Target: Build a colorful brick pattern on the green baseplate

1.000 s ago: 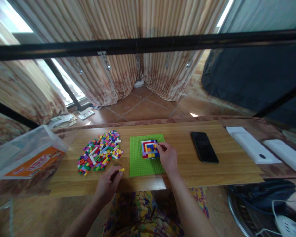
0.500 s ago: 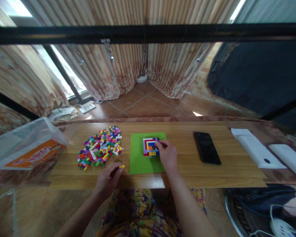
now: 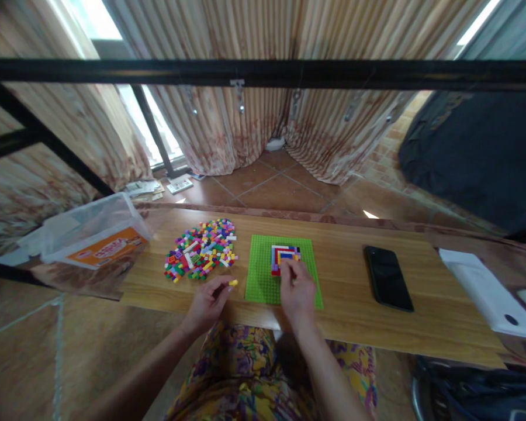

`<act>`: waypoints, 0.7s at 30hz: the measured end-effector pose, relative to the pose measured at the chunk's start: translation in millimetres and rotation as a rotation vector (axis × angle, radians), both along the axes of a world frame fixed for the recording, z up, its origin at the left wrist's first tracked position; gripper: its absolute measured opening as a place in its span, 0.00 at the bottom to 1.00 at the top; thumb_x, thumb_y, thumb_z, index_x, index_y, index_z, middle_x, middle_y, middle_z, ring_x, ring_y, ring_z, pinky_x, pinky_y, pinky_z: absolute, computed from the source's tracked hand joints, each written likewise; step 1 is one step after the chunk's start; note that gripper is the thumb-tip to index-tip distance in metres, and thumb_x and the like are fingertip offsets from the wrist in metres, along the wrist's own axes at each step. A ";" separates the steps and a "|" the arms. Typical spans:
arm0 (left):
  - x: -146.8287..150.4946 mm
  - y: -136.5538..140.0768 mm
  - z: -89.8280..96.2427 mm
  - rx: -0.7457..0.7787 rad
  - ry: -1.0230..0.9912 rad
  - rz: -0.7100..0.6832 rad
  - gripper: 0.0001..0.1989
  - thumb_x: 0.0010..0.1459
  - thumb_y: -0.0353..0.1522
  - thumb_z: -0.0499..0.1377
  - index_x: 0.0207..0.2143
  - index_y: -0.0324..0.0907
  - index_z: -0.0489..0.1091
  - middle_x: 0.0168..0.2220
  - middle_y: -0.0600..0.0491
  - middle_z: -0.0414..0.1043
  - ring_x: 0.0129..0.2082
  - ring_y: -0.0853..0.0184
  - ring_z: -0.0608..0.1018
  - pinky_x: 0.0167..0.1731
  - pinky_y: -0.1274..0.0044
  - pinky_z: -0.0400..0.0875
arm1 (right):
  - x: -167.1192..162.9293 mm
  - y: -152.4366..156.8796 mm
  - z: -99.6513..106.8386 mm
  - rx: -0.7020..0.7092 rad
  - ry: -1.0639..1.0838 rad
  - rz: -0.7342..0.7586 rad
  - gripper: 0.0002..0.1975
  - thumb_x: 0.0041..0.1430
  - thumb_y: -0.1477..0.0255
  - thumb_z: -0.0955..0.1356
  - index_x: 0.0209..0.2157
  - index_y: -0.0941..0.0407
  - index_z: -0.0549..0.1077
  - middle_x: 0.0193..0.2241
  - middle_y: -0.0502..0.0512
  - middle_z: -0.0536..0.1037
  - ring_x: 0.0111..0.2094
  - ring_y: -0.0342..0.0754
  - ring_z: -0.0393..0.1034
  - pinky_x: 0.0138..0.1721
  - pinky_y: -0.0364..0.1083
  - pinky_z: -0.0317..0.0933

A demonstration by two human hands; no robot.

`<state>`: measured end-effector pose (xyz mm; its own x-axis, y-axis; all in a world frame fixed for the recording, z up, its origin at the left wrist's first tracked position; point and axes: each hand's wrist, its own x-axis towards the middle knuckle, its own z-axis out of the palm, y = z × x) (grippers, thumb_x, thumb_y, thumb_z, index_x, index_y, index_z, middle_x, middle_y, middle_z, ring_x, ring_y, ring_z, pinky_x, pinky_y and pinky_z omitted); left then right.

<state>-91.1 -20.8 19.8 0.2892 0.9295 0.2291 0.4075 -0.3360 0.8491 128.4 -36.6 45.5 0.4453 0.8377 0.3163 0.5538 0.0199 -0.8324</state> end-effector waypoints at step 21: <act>-0.4 -3.0 7.5 -0.025 0.036 0.014 0.08 0.62 0.33 0.54 0.33 0.41 0.71 0.30 0.54 0.74 0.31 0.69 0.75 0.34 0.78 0.69 | -84.2 -17.2 -10.5 -0.141 -0.145 0.284 0.14 0.66 0.68 0.61 0.36 0.56 0.77 0.33 0.56 0.79 0.37 0.48 0.73 0.42 0.46 0.64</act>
<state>-91.6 -23.8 27.2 0.2839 0.9387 0.1954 0.4423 -0.3091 0.8419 44.2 -53.8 34.9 0.1473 0.9616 0.2314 0.6555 0.0803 -0.7510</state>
